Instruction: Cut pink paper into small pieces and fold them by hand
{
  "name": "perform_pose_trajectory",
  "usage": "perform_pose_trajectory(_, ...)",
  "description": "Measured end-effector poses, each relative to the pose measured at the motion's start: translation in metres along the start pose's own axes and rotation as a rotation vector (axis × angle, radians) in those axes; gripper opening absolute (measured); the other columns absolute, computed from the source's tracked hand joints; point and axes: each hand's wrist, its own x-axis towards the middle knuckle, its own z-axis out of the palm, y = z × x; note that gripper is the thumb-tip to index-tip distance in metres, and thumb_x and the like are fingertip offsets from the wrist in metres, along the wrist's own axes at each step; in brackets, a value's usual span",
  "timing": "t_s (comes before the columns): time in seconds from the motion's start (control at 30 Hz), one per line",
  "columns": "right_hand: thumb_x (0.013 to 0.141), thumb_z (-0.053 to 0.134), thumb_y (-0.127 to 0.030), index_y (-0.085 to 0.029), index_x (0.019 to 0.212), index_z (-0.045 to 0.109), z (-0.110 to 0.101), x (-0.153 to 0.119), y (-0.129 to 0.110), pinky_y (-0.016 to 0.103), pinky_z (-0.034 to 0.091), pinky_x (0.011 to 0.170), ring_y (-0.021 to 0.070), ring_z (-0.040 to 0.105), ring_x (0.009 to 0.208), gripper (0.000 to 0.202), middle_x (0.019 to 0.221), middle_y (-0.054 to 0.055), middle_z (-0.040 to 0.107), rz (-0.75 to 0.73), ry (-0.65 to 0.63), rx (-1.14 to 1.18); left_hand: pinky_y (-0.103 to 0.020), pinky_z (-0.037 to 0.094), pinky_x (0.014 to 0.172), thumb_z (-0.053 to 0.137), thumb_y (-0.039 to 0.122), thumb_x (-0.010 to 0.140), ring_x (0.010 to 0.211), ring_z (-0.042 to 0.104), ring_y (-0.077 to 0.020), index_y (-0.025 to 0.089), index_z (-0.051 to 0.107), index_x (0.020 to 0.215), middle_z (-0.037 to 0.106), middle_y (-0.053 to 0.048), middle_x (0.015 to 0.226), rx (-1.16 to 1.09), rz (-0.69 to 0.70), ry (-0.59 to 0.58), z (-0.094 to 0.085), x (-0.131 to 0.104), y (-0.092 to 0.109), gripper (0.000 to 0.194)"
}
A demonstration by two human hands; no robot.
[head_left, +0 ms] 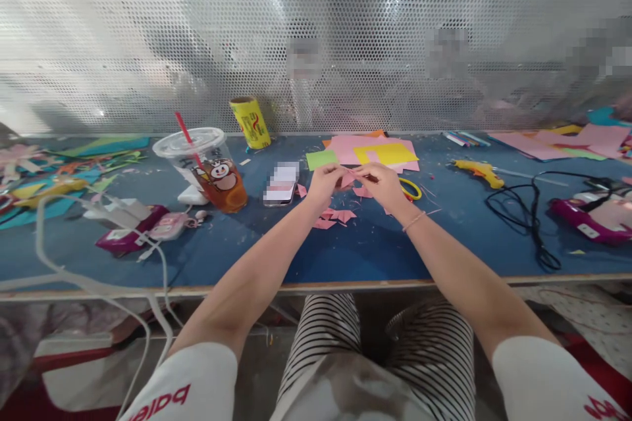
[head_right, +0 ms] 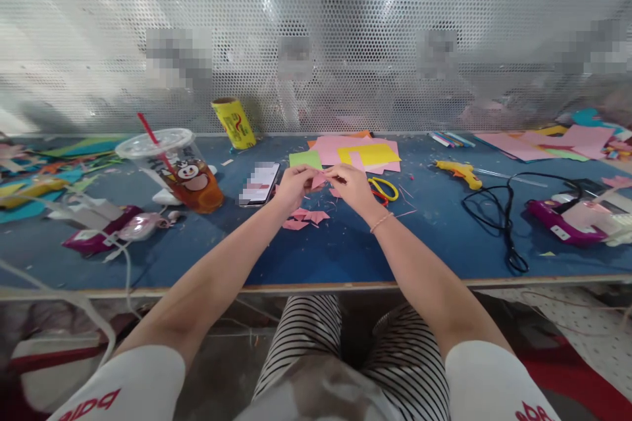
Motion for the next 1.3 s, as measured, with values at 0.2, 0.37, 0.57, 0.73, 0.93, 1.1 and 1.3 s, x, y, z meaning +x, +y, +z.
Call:
perform_pose_trajectory(0.2,0.085,0.051,-0.023,-0.025,0.088,0.069,-0.004,-0.001,0.001,0.040,0.046,0.093,0.0180,0.059,0.099,0.018,0.102,0.005,0.066,-0.100,-0.091,-0.072,-0.033,0.054,0.066,0.064,0.019,0.058,0.055,0.060,-0.0120,0.012,0.061,0.064,0.060,-0.002,0.057,-0.079,-0.090,-0.025,0.001,-0.002,0.004,0.009)
perform_pose_trajectory(0.37,0.084,0.048,-0.019,-0.023,0.086,0.069,-0.007,0.000,-0.005,0.040,0.047,0.093,0.0183,0.060,0.098,0.021,0.101,0.007,0.065,-0.136,-0.119,-0.101,-0.035,0.054,0.070,0.067,0.021,0.060,0.054,0.059,-0.0115,0.010,0.061,0.063,0.060,-0.004,0.056,-0.093,-0.097,-0.024,0.002,-0.002,0.005,0.013)
perform_pose_trajectory(0.57,0.077,0.049,-0.015,-0.022,0.106,0.057,-0.001,0.001,-0.004,0.037,0.051,0.086,0.0179,0.060,0.098,0.031,0.110,0.007,0.060,0.132,-0.041,0.217,-0.031,0.052,0.066,0.067,0.021,0.063,0.055,0.059,-0.0113,0.012,0.059,0.062,0.059,-0.001,0.056,-0.078,-0.003,0.019,0.002,0.000,0.005,0.012)
perform_pose_trajectory(0.73,0.075,0.056,-0.033,-0.022,0.096,0.048,0.009,0.004,-0.001,0.032,0.055,0.073,0.0146,0.062,0.084,0.025,0.097,0.003,0.058,0.503,0.068,0.536,-0.024,0.047,0.060,0.067,0.027,0.066,0.053,0.054,-0.0083,0.013,0.059,0.062,0.056,0.002,0.057,-0.012,0.113,0.009,0.004,0.001,-0.001,0.017)
perform_pose_trajectory(0.93,0.069,0.065,-0.043,-0.018,0.076,0.053,0.006,0.004,-0.011,0.029,0.054,0.066,0.0131,0.060,0.068,0.028,0.071,0.001,0.058,0.587,0.019,0.500,-0.020,0.042,0.059,0.065,0.027,0.070,0.057,0.050,-0.0070,0.016,0.066,0.068,0.058,0.001,0.062,0.122,0.180,0.017,0.005,0.001,-0.012,0.012)
perform_pose_trajectory(1.1,0.067,0.067,-0.041,-0.016,0.074,0.060,0.000,0.004,-0.010,0.027,0.049,0.061,0.0111,0.055,0.059,0.027,0.064,0.000,0.059,0.499,0.031,0.358,-0.023,0.044,0.058,0.067,0.025,0.067,0.055,0.052,-0.0077,0.016,0.067,0.069,0.061,0.000,0.064,0.137,0.135,-0.023,0.007,-0.001,-0.007,0.010)
perform_pose_trajectory(1.3,0.072,0.062,-0.034,-0.016,0.075,0.062,-0.003,0.006,-0.001,0.027,0.046,0.059,0.0127,0.054,0.060,0.018,0.067,0.002,0.061,0.414,-0.017,0.261,-0.024,0.043,0.054,0.069,0.022,0.065,0.047,0.052,-0.0079,0.013,0.065,0.064,0.058,0.000,0.053,0.233,0.077,-0.060,0.007,-0.002,-0.001,0.010)
